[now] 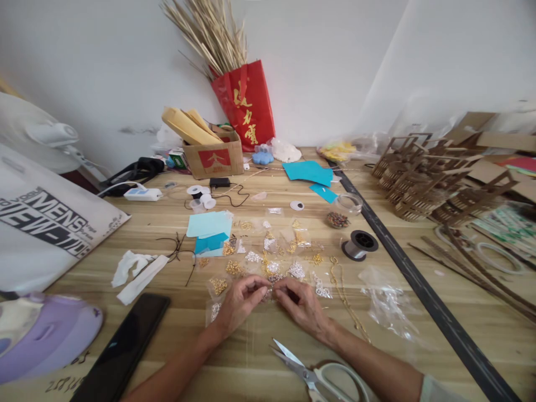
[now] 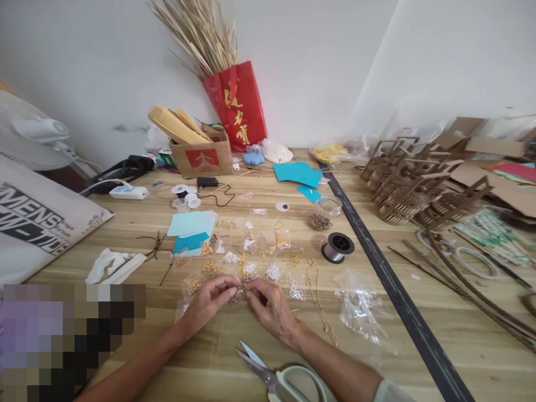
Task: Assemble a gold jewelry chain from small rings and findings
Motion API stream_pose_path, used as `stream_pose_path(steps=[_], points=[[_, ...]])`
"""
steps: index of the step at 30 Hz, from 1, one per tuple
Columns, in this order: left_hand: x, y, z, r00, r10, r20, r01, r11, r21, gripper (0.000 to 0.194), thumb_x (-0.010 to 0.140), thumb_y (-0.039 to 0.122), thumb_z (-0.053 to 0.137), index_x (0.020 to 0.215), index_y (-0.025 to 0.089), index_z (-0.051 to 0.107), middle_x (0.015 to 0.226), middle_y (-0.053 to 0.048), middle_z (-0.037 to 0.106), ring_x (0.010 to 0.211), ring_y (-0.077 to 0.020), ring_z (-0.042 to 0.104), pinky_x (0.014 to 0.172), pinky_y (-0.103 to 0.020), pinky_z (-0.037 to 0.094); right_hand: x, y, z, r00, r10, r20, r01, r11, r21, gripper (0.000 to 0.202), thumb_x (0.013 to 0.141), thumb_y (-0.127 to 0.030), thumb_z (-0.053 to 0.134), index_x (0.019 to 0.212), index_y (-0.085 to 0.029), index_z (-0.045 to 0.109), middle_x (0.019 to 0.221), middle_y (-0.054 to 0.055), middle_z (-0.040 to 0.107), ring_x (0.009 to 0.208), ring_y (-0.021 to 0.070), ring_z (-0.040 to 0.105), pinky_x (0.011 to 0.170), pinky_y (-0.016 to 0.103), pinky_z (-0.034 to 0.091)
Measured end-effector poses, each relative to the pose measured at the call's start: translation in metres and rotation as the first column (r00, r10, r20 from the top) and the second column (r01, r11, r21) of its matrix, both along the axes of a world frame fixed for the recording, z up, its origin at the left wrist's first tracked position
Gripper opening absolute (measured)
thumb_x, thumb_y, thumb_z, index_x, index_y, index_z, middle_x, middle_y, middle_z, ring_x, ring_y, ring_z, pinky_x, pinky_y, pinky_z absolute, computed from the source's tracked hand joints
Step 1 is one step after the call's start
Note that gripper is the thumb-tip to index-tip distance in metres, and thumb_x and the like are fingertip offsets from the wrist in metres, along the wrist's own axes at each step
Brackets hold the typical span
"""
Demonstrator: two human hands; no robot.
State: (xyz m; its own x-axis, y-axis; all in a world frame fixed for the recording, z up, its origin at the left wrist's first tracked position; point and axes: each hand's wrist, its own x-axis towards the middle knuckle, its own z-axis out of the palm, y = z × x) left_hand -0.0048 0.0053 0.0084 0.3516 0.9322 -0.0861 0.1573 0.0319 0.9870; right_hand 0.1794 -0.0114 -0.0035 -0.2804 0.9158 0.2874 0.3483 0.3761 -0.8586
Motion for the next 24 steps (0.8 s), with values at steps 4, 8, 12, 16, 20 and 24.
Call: stream_pose_path(steps=[4,8,12,16,20,24], points=[[-0.0001,-0.0004,-0.0056,1.0,0.002,-0.002,-0.002,1.0,0.004,0.019,0.075,0.027,0.066,0.09,0.014,0.067,0.083,-0.006,0.069,0.076,-0.0168,0.063,0.07,-0.026,0.051,-0.0002,0.0,0.0006,1.0,-0.002,0.008,0.002,1.0,-0.007,0.017,0.09,-0.023,0.051,0.083,-0.017,0.064,0.066,0.001,0.061,0.058,0.0128,0.052,0.056,0.022,0.039],[0.001,-0.0009,-0.0095,0.999,0.009,-0.036,-0.007,0.999,0.032,0.019,0.071,0.019,0.066,0.089,0.014,0.068,0.081,-0.005,0.069,0.074,-0.0161,0.063,0.07,-0.027,0.052,-0.0003,0.0001,-0.0003,1.0,0.006,0.013,-0.006,1.0,-0.024,0.018,0.091,-0.024,0.049,0.083,-0.017,0.064,0.067,0.002,0.061,0.059,0.0131,0.052,0.056,0.023,0.039],[0.002,-0.001,-0.0103,0.997,0.011,-0.073,-0.004,0.996,0.089,0.018,0.069,0.015,0.065,0.087,0.014,0.068,0.077,-0.003,0.068,0.069,-0.015,0.063,0.067,-0.026,0.053,0.0,0.0003,-0.0019,1.0,0.008,0.013,-0.008,1.0,-0.021,0.019,0.091,-0.025,0.049,0.083,-0.017,0.064,0.066,0.001,0.06,0.058,0.0129,0.051,0.056,0.023,0.039],[0.0018,-0.0008,-0.0107,0.992,0.001,-0.125,0.021,0.984,0.178,0.018,0.071,0.011,0.062,0.087,0.014,0.068,0.079,-0.005,0.069,0.07,-0.0154,0.064,0.067,-0.026,0.053,0.0001,0.0004,-0.0017,1.0,0.014,0.017,-0.014,1.0,-0.021,0.019,0.091,-0.026,0.049,0.083,-0.017,0.064,0.065,0.001,0.058,0.058,0.0126,0.05,0.055,0.022,0.038],[0.0013,-0.001,-0.011,0.989,-0.002,-0.148,0.036,0.972,0.231,0.018,0.074,0.01,0.058,0.088,0.015,0.068,0.083,-0.006,0.07,0.074,-0.0163,0.066,0.069,-0.026,0.054,-0.0004,0.0005,-0.0017,1.0,0.004,0.01,-0.004,1.0,-0.024,0.019,0.09,-0.025,0.05,0.082,-0.016,0.064,0.063,0.001,0.058,0.057,0.0125,0.05,0.055,0.022,0.038],[0.0013,-0.0013,-0.0098,0.987,0.032,-0.154,0.007,0.97,0.243,0.017,0.072,0.01,0.06,0.087,0.014,0.068,0.081,-0.005,0.07,0.072,-0.0158,0.065,0.068,-0.025,0.053,-0.0008,0.0005,-0.0033,1.0,-0.004,0.007,0.004,1.0,-0.009,0.018,0.09,-0.024,0.05,0.081,-0.016,0.064,0.064,0.001,0.059,0.058,0.0122,0.05,0.056,0.022,0.039]])
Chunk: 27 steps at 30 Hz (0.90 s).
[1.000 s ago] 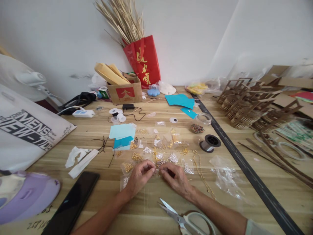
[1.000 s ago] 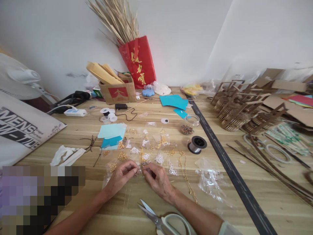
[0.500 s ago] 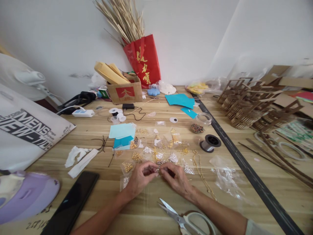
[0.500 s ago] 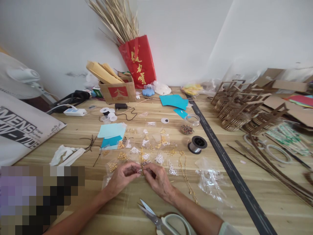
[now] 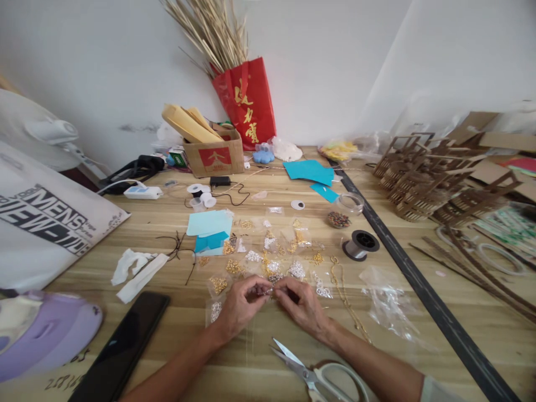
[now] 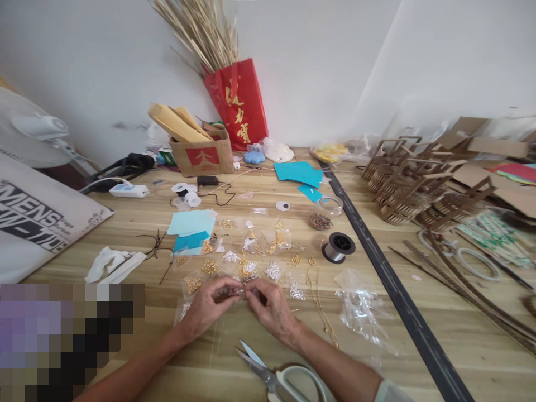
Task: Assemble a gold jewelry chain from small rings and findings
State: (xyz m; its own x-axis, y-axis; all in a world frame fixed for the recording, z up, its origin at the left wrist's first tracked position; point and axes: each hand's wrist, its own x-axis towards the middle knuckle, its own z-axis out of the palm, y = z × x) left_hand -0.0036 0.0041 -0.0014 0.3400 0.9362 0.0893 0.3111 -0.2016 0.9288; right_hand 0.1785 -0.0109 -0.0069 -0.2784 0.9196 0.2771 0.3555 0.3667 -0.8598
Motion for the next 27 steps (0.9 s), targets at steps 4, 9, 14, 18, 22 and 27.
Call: stream_pose_path(steps=[4,9,14,18,22,27], points=[[-0.0002,0.0004,0.0009,1.0,0.022,-0.006,-0.022,0.999,0.037,0.011,0.071,0.012,0.063,0.08,0.015,0.069,0.074,-0.003,0.069,0.066,-0.0141,0.061,0.063,-0.023,0.05,0.0002,-0.0002,0.0003,1.0,0.007,0.017,-0.007,1.0,-0.003,0.019,0.09,-0.024,0.049,0.081,-0.016,0.064,0.064,0.001,0.058,0.057,0.012,0.05,0.055,0.022,0.038],[-0.0009,0.0012,0.0001,1.0,0.008,0.004,-0.009,0.998,0.063,0.009,0.073,0.014,0.063,0.078,0.015,0.07,0.073,-0.004,0.068,0.065,-0.0141,0.06,0.061,-0.023,0.048,0.0006,-0.0003,0.0009,0.999,0.022,0.024,-0.021,1.0,-0.009,0.019,0.09,-0.025,0.049,0.08,-0.016,0.063,0.063,0.0,0.056,0.057,0.0121,0.048,0.054,0.022,0.038],[-0.0011,0.0013,0.0005,1.0,-0.009,0.003,0.008,0.996,0.092,0.008,0.077,0.015,0.062,0.077,0.016,0.07,0.073,-0.004,0.068,0.069,-0.0155,0.062,0.064,-0.024,0.047,0.0009,-0.0001,0.0001,0.999,0.026,0.022,-0.026,1.0,-0.007,0.018,0.09,-0.025,0.05,0.081,-0.017,0.064,0.062,0.0,0.055,0.056,0.0122,0.047,0.052,0.022,0.037],[-0.001,0.001,0.0019,1.0,-0.022,-0.003,0.022,0.995,0.101,0.009,0.079,0.016,0.061,0.076,0.016,0.07,0.074,-0.004,0.068,0.07,-0.0159,0.062,0.066,-0.025,0.047,0.0007,0.0,0.0,0.999,0.038,0.024,-0.038,0.999,-0.014,0.018,0.09,-0.025,0.05,0.081,-0.017,0.064,0.063,0.0,0.056,0.057,0.0127,0.049,0.052,0.022,0.037],[-0.0004,0.0002,0.0052,1.0,-0.028,-0.013,0.029,0.996,0.087,0.01,0.08,0.019,0.061,0.075,0.015,0.068,0.072,-0.004,0.067,0.069,-0.0158,0.061,0.065,-0.025,0.046,0.0004,-0.0003,0.0,1.0,0.028,0.011,-0.027,0.999,-0.02,0.017,0.089,-0.025,0.051,0.08,-0.017,0.063,0.062,0.0,0.055,0.057,0.0127,0.048,0.052,0.023,0.037],[-0.0002,-0.0008,0.0068,0.999,-0.007,-0.032,0.01,0.998,0.066,0.015,0.083,0.024,0.058,0.073,0.016,0.066,0.071,-0.003,0.066,0.067,-0.0152,0.059,0.064,-0.024,0.045,0.0004,-0.0008,0.0003,0.999,0.034,-0.002,-0.034,0.998,-0.052,0.015,0.089,-0.026,0.052,0.084,-0.017,0.062,0.059,-0.002,0.05,0.054,0.0115,0.046,0.052,0.022,0.036]])
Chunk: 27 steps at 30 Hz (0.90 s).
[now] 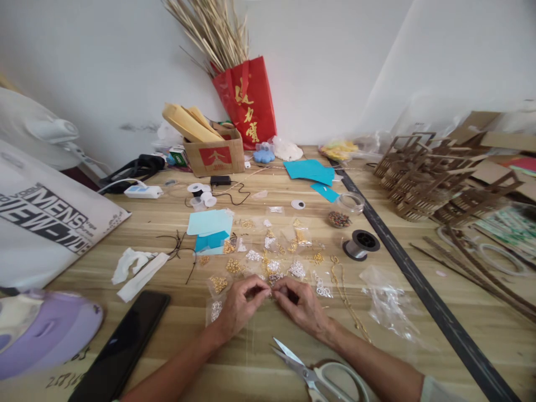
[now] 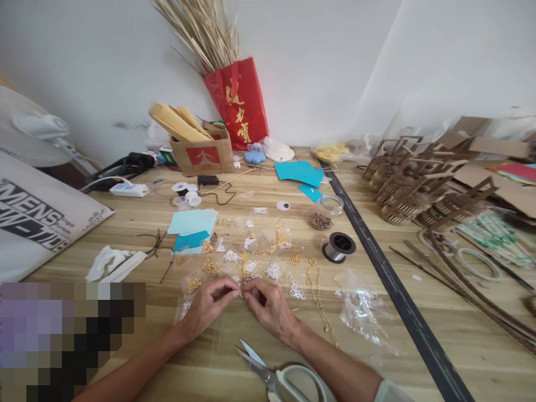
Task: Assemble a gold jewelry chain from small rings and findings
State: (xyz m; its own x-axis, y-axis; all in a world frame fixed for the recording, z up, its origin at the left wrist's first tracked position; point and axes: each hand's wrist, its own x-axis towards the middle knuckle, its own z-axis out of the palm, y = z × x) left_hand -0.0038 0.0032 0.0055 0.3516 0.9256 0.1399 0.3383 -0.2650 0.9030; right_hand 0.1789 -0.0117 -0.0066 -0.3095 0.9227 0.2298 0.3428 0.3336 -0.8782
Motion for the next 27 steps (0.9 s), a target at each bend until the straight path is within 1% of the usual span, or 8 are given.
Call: stream_pose_path(steps=[4,8,13,18,23,27], points=[[-0.0004,0.0,-0.0017,0.999,0.013,-0.04,-0.013,1.0,-0.001,0.015,0.083,0.025,0.057,0.073,0.016,0.064,0.068,-0.002,0.064,0.065,-0.0149,0.057,0.062,-0.024,0.043,-0.0001,-0.0001,0.0006,1.0,-0.007,0.003,0.007,1.0,0.005,0.015,0.089,-0.026,0.051,0.082,-0.017,0.061,0.059,-0.003,0.049,0.054,0.011,0.044,0.051,0.021,0.035],[0.0005,-0.0003,-0.0025,0.996,0.031,-0.08,-0.028,0.999,0.039,0.016,0.083,0.024,0.055,0.07,0.016,0.06,0.065,-0.001,0.061,0.061,-0.0145,0.054,0.06,-0.024,0.041,-0.0003,-0.0008,0.0028,1.0,0.008,0.014,-0.008,1.0,0.021,0.016,0.09,-0.025,0.049,0.079,-0.017,0.058,0.06,-0.003,0.048,0.055,0.0111,0.044,0.052,0.022,0.035],[0.0016,-0.0018,-0.0035,0.991,0.014,-0.137,-0.001,0.996,0.091,0.016,0.085,0.022,0.051,0.07,0.018,0.055,0.065,-0.001,0.059,0.06,-0.015,0.053,0.058,-0.024,0.04,-0.0006,-0.0018,0.0029,0.999,0.024,0.034,-0.024,0.999,0.024,0.017,0.09,-0.023,0.048,0.076,-0.018,0.055,0.059,-0.003,0.047,0.054,0.0107,0.043,0.052,0.022,0.034],[0.0012,-0.0028,-0.0039,0.985,0.006,-0.175,0.013,0.994,0.108,0.016,0.086,0.022,0.049,0.071,0.019,0.052,0.067,-0.002,0.059,0.062,-0.0159,0.054,0.059,-0.025,0.04,0.0003,-0.0021,-0.001,0.998,0.046,0.045,-0.048,0.998,0.032,0.016,0.091,-0.022,0.046,0.078,-0.018,0.054,0.062,-0.003,0.049,0.055,0.0112,0.044,0.053,0.022,0.034],[0.0014,-0.0023,-0.0036,0.985,0.008,-0.172,0.008,0.996,0.088,0.016,0.085,0.023,0.049,0.071,0.018,0.052,0.068,-0.002,0.06,0.063,-0.0162,0.054,0.061,-0.025,0.04,0.0009,-0.0024,-0.0012,0.997,0.056,0.054,-0.057,0.998,0.028,0.016,0.092,-0.021,0.045,0.079,-0.017,0.054,0.063,-0.002,0.049,0.057,0.0115,0.044,0.054,0.022,0.034],[0.0016,-0.0011,-0.002,0.993,0.016,-0.113,-0.013,1.0,0.023,0.016,0.085,0.025,0.051,0.072,0.017,0.056,0.068,-0.002,0.06,0.064,-0.0159,0.054,0.062,-0.025,0.04,0.0002,-0.0021,-0.0004,0.999,0.042,0.024,-0.043,0.998,0.035,0.015,0.091,-0.019,0.046,0.079,-0.017,0.054,0.063,-0.003,0.048,0.057,0.0109,0.043,0.055,0.022,0.034]])
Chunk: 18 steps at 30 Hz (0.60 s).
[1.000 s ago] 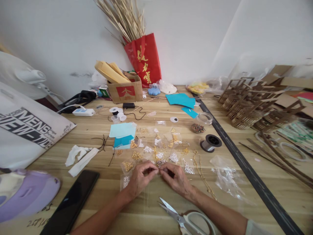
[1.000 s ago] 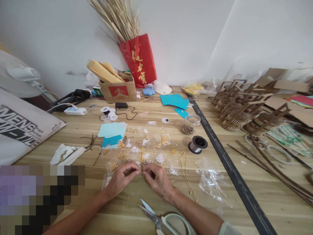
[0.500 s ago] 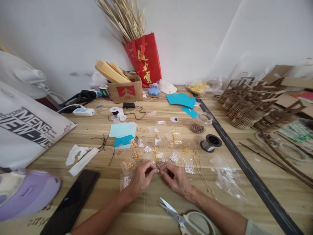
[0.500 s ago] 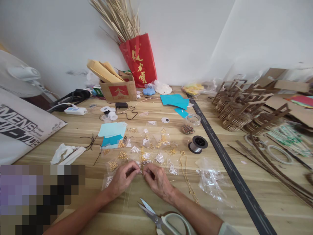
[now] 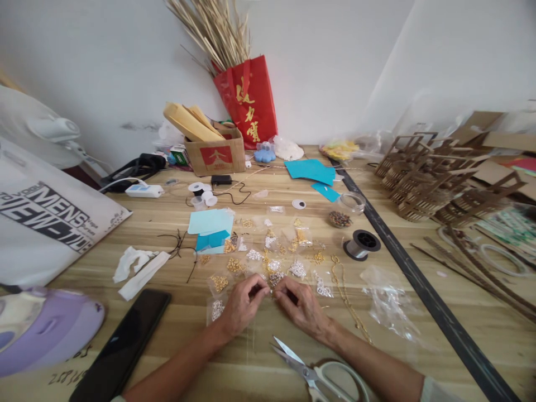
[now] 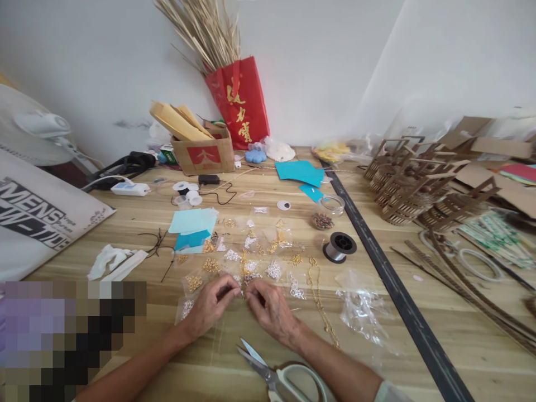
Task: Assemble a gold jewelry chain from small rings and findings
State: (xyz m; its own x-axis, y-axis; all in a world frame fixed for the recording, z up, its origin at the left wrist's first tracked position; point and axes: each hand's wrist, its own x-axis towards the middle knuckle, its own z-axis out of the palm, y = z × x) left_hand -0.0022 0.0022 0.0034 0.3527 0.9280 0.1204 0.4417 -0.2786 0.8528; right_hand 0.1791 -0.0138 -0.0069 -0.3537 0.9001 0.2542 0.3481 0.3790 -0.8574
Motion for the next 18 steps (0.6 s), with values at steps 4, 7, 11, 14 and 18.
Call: stream_pose_path(steps=[4,7,11,14,18], points=[[-0.0008,0.0013,0.0028,0.998,0.004,0.063,0.001,0.997,-0.075,0.018,0.086,0.027,0.051,0.075,0.016,0.061,0.071,-0.003,0.063,0.069,-0.0168,0.057,0.066,-0.026,0.042,-0.0005,0.0001,0.0011,1.0,-0.007,-0.019,0.007,1.0,-0.005,0.013,0.09,-0.019,0.047,0.08,-0.017,0.055,0.063,-0.003,0.048,0.057,0.011,0.044,0.054,0.021,0.034],[-0.0019,0.0019,0.004,0.996,-0.008,0.093,0.019,0.993,-0.118,0.02,0.086,0.029,0.052,0.084,0.015,0.066,0.081,-0.006,0.068,0.078,-0.0191,0.06,0.072,-0.028,0.044,-0.0004,-0.0002,0.0015,0.999,-0.01,-0.03,0.011,1.0,0.007,0.013,0.09,-0.02,0.048,0.08,-0.017,0.056,0.064,-0.002,0.05,0.058,0.0115,0.045,0.055,0.022,0.035],[-0.0027,0.0014,0.002,0.99,-0.048,0.129,0.068,0.985,-0.156,0.018,0.083,0.03,0.057,0.085,0.014,0.067,0.081,-0.006,0.068,0.076,-0.0189,0.06,0.07,-0.028,0.045,-0.0003,-0.0007,0.0016,1.0,-0.013,-0.028,0.013,1.0,0.016,0.013,0.091,-0.021,0.048,0.081,-0.018,0.057,0.064,-0.001,0.051,0.058,0.0117,0.046,0.055,0.022,0.036],[-0.002,0.0013,-0.0004,0.991,-0.054,0.12,0.071,0.987,-0.147,0.014,0.08,0.025,0.058,0.081,0.014,0.066,0.075,-0.005,0.065,0.07,-0.0169,0.058,0.065,-0.026,0.044,-0.0003,-0.0012,0.0013,1.0,-0.013,-0.019,0.014,1.0,0.025,0.014,0.091,-0.022,0.048,0.081,-0.018,0.057,0.064,-0.001,0.052,0.058,0.0118,0.046,0.055,0.022,0.037],[-0.0007,0.0017,-0.0002,0.991,-0.054,0.119,0.07,0.989,-0.133,0.009,0.076,0.019,0.057,0.074,0.014,0.064,0.069,-0.003,0.061,0.063,-0.0142,0.053,0.059,-0.024,0.04,-0.0002,-0.0019,0.0007,1.0,-0.018,0.0,0.018,1.0,0.026,0.015,0.09,-0.024,0.048,0.08,-0.017,0.057,0.064,-0.001,0.052,0.057,0.0116,0.047,0.053,0.021,0.036]])
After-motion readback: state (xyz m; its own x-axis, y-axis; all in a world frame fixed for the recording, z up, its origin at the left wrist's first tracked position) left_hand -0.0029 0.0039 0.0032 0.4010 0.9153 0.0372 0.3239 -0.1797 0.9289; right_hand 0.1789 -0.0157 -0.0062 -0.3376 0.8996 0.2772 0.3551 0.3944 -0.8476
